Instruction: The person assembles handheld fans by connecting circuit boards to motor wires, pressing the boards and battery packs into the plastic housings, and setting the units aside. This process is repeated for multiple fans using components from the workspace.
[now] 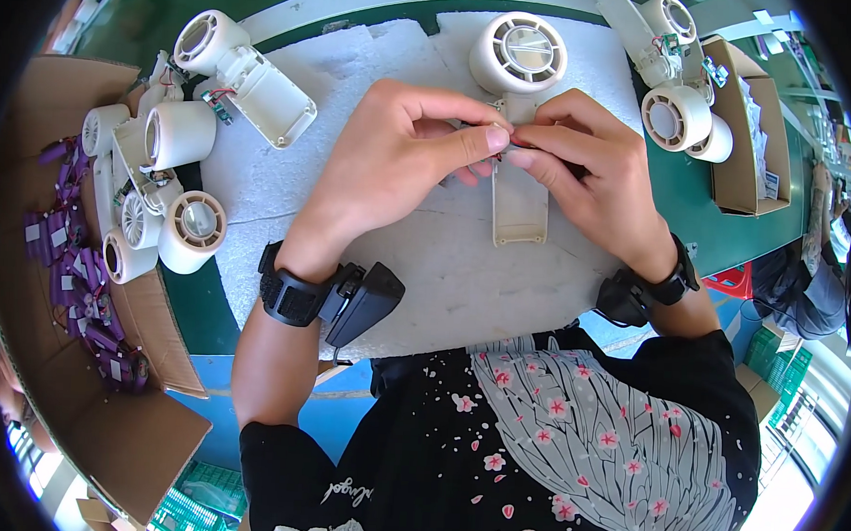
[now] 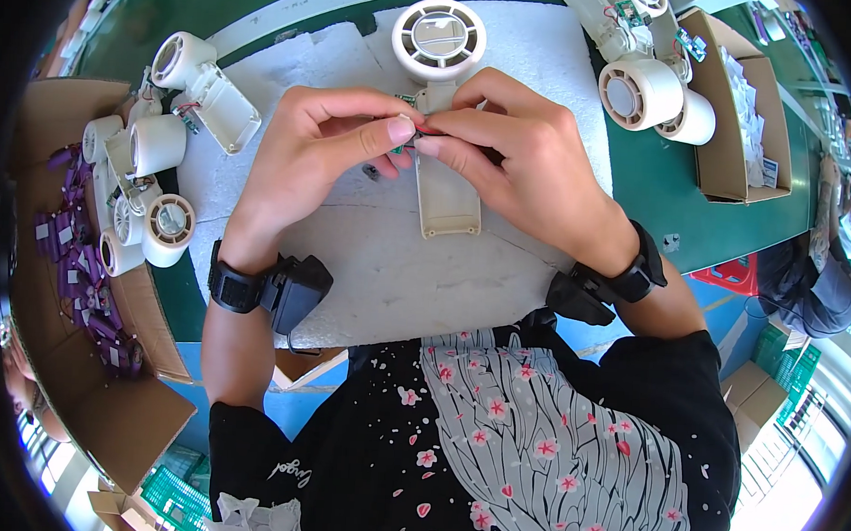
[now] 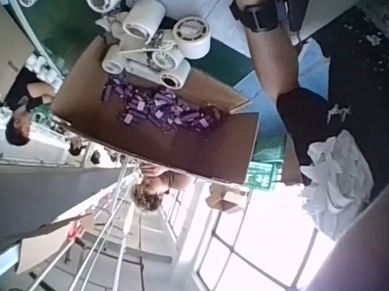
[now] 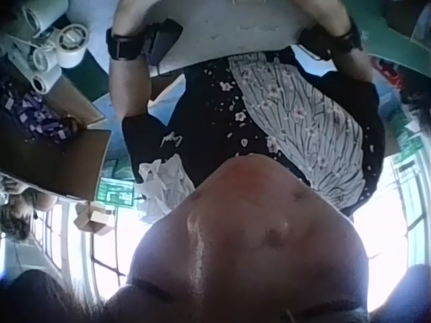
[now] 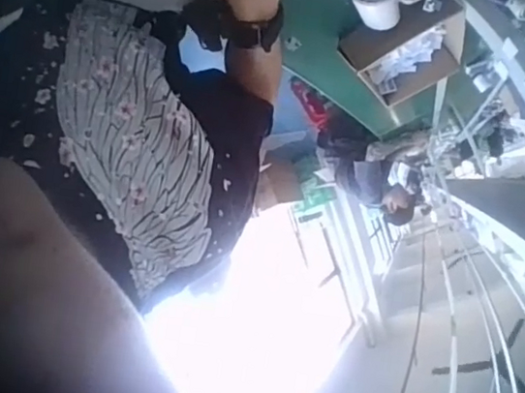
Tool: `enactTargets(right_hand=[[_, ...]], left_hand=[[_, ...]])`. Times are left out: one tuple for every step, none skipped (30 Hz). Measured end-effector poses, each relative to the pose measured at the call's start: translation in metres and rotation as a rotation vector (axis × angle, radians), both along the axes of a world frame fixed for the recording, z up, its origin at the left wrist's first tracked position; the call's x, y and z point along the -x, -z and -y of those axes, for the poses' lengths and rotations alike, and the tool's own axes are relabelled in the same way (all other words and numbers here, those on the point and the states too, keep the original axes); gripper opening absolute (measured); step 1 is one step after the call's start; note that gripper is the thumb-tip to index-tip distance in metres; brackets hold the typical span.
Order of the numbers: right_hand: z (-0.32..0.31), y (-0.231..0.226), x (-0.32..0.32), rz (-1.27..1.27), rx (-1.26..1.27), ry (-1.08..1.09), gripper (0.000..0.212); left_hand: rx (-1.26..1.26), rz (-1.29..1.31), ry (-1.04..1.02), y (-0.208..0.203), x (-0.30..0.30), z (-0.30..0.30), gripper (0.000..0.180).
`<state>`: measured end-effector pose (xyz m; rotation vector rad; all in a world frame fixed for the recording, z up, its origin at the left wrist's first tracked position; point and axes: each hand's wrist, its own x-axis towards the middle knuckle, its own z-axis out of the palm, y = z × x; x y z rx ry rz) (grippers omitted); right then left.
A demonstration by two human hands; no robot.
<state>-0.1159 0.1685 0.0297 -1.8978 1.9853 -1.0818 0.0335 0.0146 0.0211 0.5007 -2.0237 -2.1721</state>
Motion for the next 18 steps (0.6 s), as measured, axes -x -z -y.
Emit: enactTargets(right_hand=[[0.0002,0.0001,0.001,0.036,-0.011,-0.012,0.013],[0.0001,0.0002,0.0016,0.035,-0.012,-0.013,0.013],[-0.0001,0.0003,0.0022,0.081,-0.035,-0.002,0.013],[-0.0001,0.0004,0.0026,0.127,-0.058,0.009,0.013],[0.0001,0.0004,0.0027,0.173,-0.082,0.019,0.013],[0.0,0.0001,0.0027,0.172,-0.082,0.019,0.013],[0.0,-0.0003,0.0026,0.202,-0.094,0.03,0.012],[0.0002,-0.0007,0.0024,0.231,-0.106,0.041,0.012],[0.0003,-0.0008,0.0023,0.261,-0.117,0.051,0.011],[0.0004,0.0,0.0025,0.261,-0.118,0.049,0.011],[0.0006,0.0015,0.0028,0.268,-0.11,0.048,0.011],[0.0008,0.003,0.0032,0.275,-0.101,0.046,0.011],[0.001,0.0038,0.0034,0.282,-0.092,0.045,0.011],[0.0012,0.0038,0.0034,0.282,-0.092,0.045,0.011],[0.0015,0.0036,0.0032,0.298,-0.097,0.046,0.011],[0.002,0.0035,0.0033,0.314,-0.101,0.044,0.011],[0.0024,0.0035,0.0035,0.33,-0.105,0.043,0.011],[0.0024,0.0042,0.0042,0.33,-0.105,0.043,0.011]], left_hand=[[0.0,-0.001,-0.001,0.0008,-0.0002,0.0006,0.023],[0.002,-0.02,0.006,0.002,-0.0004,0.0011,0.022],[0.004,-0.038,0.012,0.0031,-0.0006,0.0014,0.022],[0.007,-0.057,0.018,0.0037,-0.0008,0.0016,0.022],[0.006,-0.059,0.017,0.0037,-0.001,0.0018,0.022],[0.012,-0.048,0.016,0.0034,-0.0009,0.0015,0.021],[0.017,-0.038,0.015,0.003,-0.0009,0.0013,0.021],[0.022,-0.028,0.014,0.0026,-0.001,0.0012,0.02],[0.022,-0.028,0.012,0.0023,-0.0009,0.0011,0.02],[0.028,-0.025,0.019,0.002,-0.0007,0.001,0.02],[0.035,-0.022,0.028,0.0017,-0.0006,0.0013,0.02],[0.042,-0.019,0.037,0.0017,-0.0006,0.0015,0.019],[0.041,-0.019,0.038,0.0019,-0.0009,0.0017,0.019],[0.037,-0.022,0.039,0.002,-0.0016,0.0022,0.02],[0.032,-0.025,0.04,0.0022,-0.0023,0.0028,0.022],[0.028,-0.027,0.04,0.0023,-0.003,0.0035,0.023],[0.028,-0.026,0.039,0.0016,-0.0035,0.0044,0.023],[-0.005,-0.035,0.051,0.0,-0.0038,0.0056,0.025]])
